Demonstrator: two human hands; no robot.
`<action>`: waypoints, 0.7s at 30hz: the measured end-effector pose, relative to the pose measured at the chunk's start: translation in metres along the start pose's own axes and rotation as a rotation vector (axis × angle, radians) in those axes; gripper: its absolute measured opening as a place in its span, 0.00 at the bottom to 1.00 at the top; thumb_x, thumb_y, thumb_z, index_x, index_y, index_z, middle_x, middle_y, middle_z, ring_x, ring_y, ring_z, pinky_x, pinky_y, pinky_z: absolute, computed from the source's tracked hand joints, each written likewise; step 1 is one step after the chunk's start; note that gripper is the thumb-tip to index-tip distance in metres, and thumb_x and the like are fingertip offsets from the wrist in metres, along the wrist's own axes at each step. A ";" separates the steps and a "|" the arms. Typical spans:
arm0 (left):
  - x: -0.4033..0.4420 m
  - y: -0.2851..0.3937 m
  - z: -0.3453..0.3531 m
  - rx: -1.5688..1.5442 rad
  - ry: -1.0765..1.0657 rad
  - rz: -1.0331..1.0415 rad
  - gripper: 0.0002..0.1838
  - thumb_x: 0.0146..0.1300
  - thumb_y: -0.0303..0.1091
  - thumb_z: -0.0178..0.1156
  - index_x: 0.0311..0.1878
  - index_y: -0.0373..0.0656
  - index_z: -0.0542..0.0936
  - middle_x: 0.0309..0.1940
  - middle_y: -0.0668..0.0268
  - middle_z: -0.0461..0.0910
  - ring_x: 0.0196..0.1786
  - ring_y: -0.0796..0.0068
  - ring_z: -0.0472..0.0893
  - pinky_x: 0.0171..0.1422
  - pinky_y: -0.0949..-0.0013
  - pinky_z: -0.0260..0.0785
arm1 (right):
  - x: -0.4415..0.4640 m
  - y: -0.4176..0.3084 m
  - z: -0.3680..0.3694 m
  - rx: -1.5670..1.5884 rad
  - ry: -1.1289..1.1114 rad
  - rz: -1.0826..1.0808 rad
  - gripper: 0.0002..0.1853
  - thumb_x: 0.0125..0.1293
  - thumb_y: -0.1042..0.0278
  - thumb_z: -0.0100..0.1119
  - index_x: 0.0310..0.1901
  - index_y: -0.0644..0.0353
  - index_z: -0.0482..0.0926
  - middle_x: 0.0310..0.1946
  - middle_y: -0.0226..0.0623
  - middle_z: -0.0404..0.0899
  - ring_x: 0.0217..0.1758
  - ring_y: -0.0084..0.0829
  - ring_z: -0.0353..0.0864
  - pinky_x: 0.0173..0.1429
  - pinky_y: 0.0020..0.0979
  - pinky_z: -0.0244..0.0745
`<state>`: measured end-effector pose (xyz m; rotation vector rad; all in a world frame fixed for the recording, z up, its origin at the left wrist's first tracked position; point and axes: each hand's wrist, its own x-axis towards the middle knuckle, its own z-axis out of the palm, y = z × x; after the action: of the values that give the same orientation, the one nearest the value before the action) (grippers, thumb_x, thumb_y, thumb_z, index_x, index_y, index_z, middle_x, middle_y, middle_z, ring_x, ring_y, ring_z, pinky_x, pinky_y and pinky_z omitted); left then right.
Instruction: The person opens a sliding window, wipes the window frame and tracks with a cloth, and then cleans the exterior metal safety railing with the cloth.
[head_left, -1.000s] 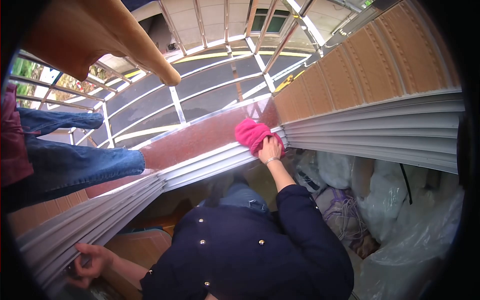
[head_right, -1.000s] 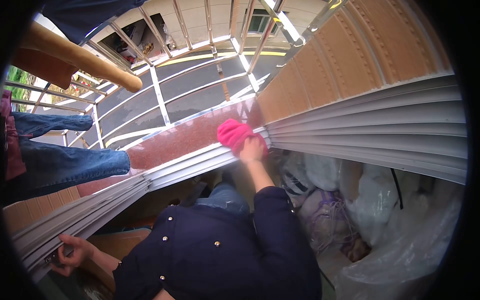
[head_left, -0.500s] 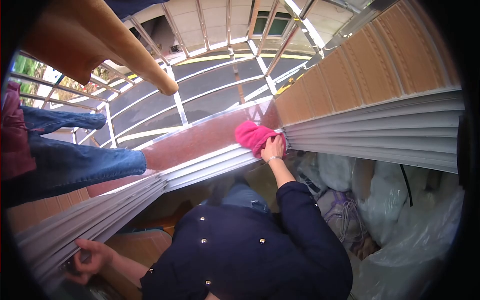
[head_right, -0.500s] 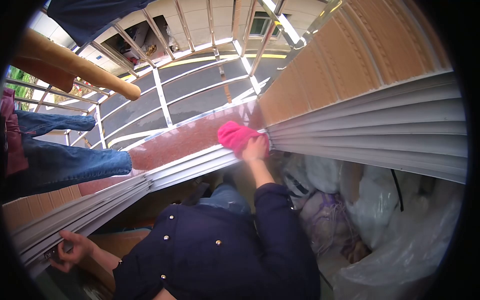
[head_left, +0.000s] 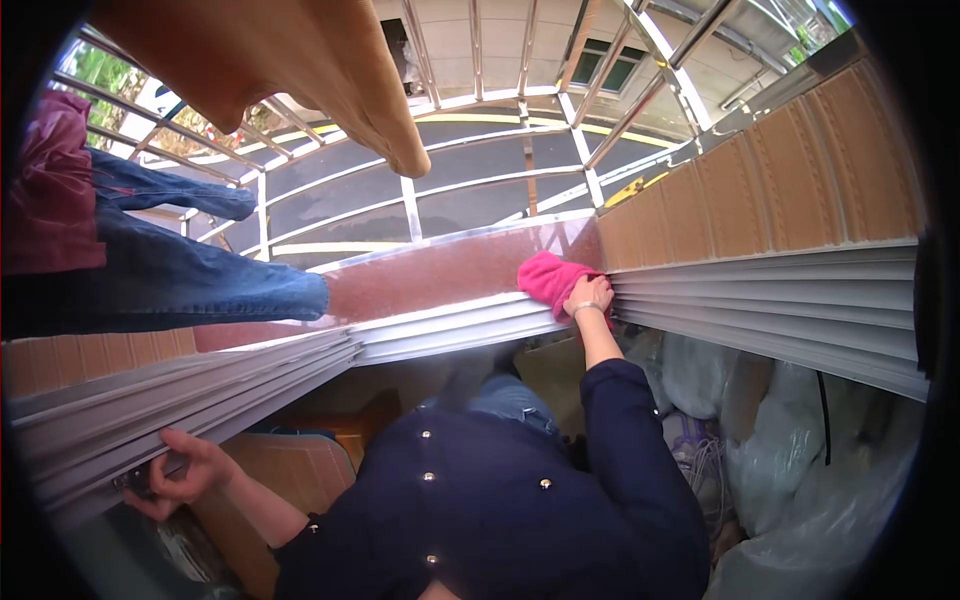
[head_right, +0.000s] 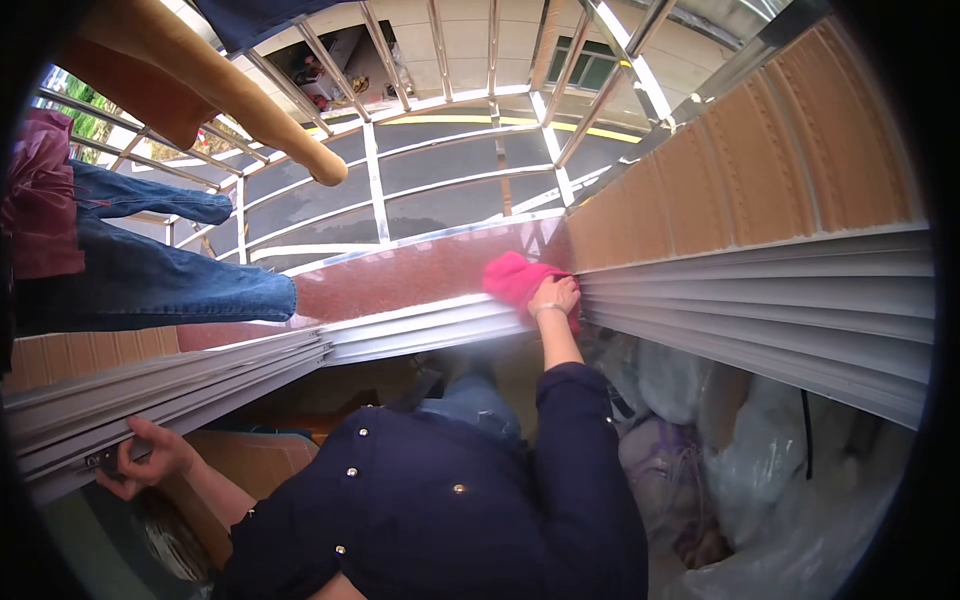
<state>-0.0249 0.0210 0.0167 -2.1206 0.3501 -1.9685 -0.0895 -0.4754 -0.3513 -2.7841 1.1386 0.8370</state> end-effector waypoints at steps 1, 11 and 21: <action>-0.001 0.000 -0.001 0.000 0.000 -0.005 0.19 0.53 0.46 0.67 0.26 0.43 0.70 0.51 0.47 0.59 0.62 0.48 0.59 0.57 0.54 0.64 | 0.009 -0.002 0.001 0.017 -0.025 0.015 0.32 0.47 0.55 0.61 0.56 0.56 0.70 0.59 0.53 0.66 0.62 0.44 0.65 0.62 0.41 0.63; 0.000 -0.002 0.001 -0.026 0.041 -0.002 0.18 0.52 0.45 0.68 0.26 0.44 0.71 0.48 0.46 0.61 0.58 0.49 0.61 0.56 0.53 0.65 | -0.011 0.002 0.006 0.092 0.054 -0.063 0.32 0.47 0.59 0.62 0.56 0.58 0.68 0.57 0.53 0.66 0.60 0.45 0.67 0.60 0.40 0.66; 0.001 -0.003 0.000 -0.001 0.033 0.014 0.19 0.51 0.46 0.68 0.25 0.43 0.71 0.49 0.46 0.60 0.58 0.49 0.61 0.56 0.54 0.66 | -0.018 -0.010 0.014 0.107 0.075 -0.223 0.25 0.48 0.63 0.60 0.50 0.62 0.72 0.52 0.53 0.69 0.58 0.46 0.68 0.59 0.41 0.67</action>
<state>-0.0247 0.0234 0.0181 -2.0827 0.3706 -1.9976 -0.1004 -0.4537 -0.3561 -2.8056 0.8320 0.6359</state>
